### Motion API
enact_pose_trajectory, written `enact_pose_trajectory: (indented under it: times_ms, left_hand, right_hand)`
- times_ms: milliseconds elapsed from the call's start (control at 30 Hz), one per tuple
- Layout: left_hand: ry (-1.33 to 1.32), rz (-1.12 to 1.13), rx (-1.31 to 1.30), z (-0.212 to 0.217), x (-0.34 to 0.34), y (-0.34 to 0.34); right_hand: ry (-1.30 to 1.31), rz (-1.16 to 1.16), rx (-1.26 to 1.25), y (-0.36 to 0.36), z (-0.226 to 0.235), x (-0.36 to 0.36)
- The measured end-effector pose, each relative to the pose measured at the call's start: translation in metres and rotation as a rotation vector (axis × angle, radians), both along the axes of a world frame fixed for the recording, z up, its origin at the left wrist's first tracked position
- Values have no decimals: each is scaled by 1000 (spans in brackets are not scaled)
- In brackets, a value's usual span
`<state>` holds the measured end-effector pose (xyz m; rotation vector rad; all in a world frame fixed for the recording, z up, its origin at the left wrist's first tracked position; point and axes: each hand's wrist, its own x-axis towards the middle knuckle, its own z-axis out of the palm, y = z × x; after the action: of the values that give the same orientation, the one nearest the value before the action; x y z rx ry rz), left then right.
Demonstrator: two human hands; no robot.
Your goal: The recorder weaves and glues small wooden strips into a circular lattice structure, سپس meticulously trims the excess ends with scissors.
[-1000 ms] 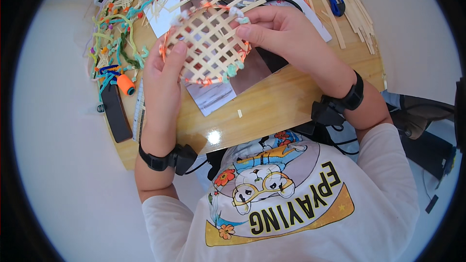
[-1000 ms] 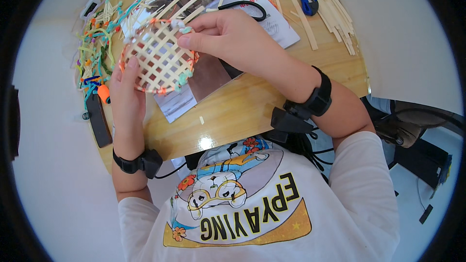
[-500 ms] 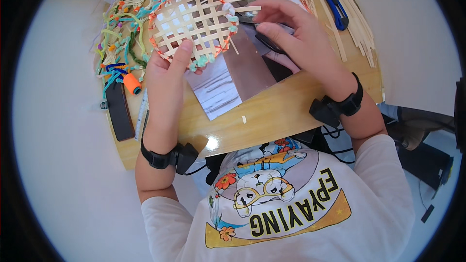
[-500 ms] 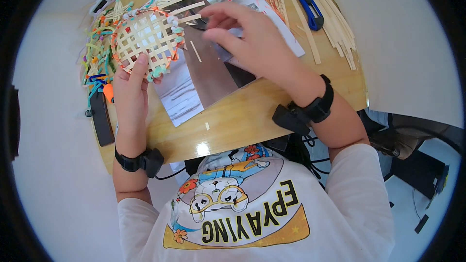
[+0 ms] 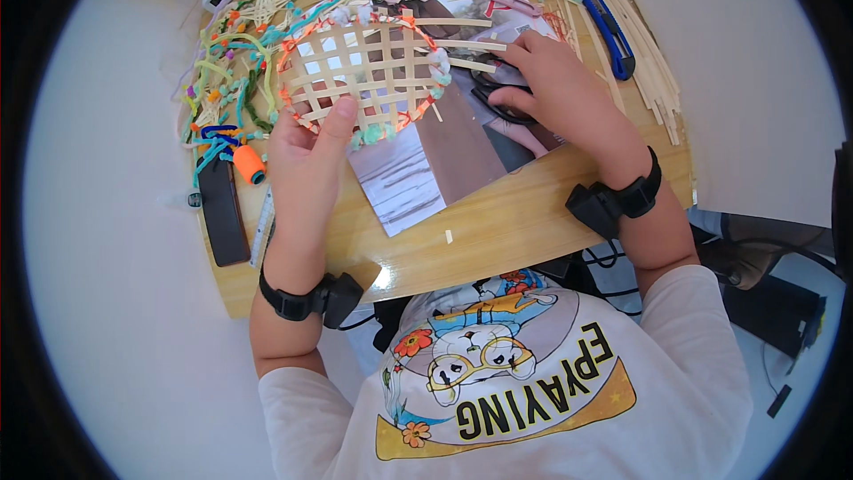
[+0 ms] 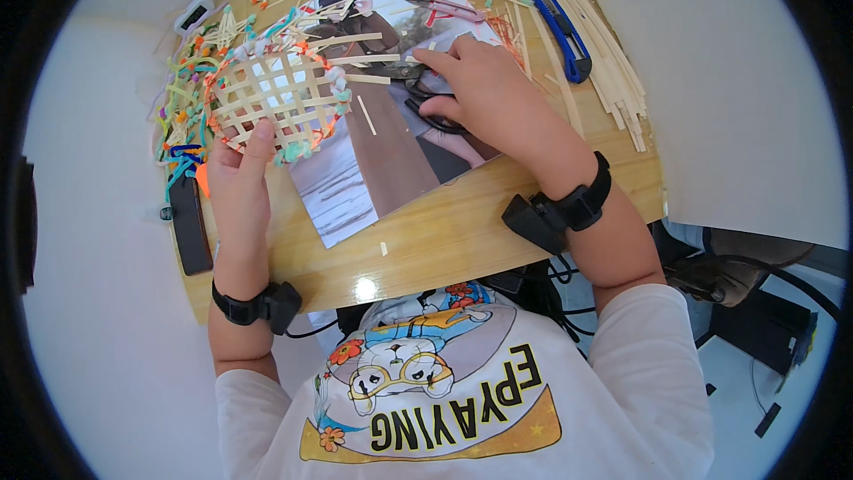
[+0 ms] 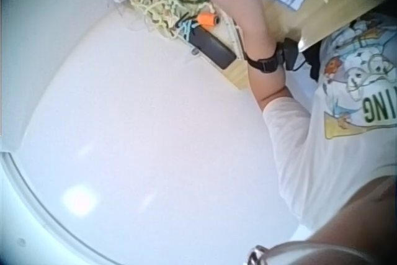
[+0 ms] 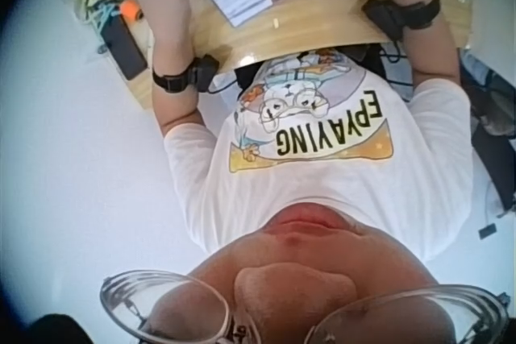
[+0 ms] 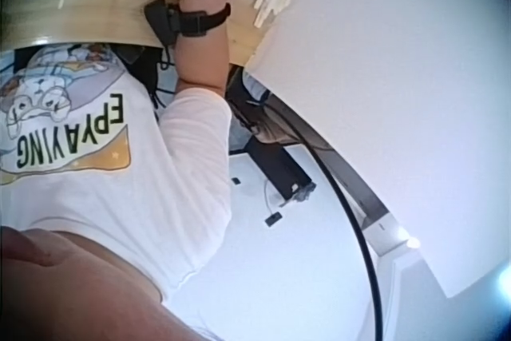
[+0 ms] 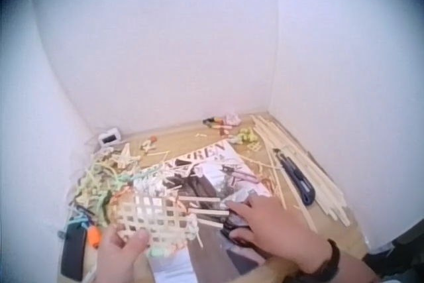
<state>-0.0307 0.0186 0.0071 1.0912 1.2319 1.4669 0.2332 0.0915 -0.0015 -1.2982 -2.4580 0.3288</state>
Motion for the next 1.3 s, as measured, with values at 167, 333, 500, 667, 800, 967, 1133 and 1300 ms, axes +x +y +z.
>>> enact_pose_trajectory:
  times_ms: [167,333,500,667,800,967,1133,1300]
  left_hand:
    - [28,-26,34,0,-5,1]
    - [-62,-3,41,5,-3,2]
    - [-189,-127,-3,10,-10,1]
    - [-204,-52,-17,10,-3,2]
    - [-137,-88,3,8,0,-1]
    - [-80,-98,-71,1,6,-4]
    - [-77,-105,-69,0,12,-8]
    - [-68,-135,-66,0,14,-9]
  right_hand:
    - [-35,13,-61,-1,2,2]
    - [547,-167,-318,-3,10,-9]
    - [851,68,-638,-24,24,-18]
    - [853,175,-570,-35,12,-33]
    - [919,169,-708,-42,16,-39]
    - [905,208,-670,-44,9,-45]
    - [948,157,-706,-49,19,-43]
    - [923,184,-673,-48,13,-42]
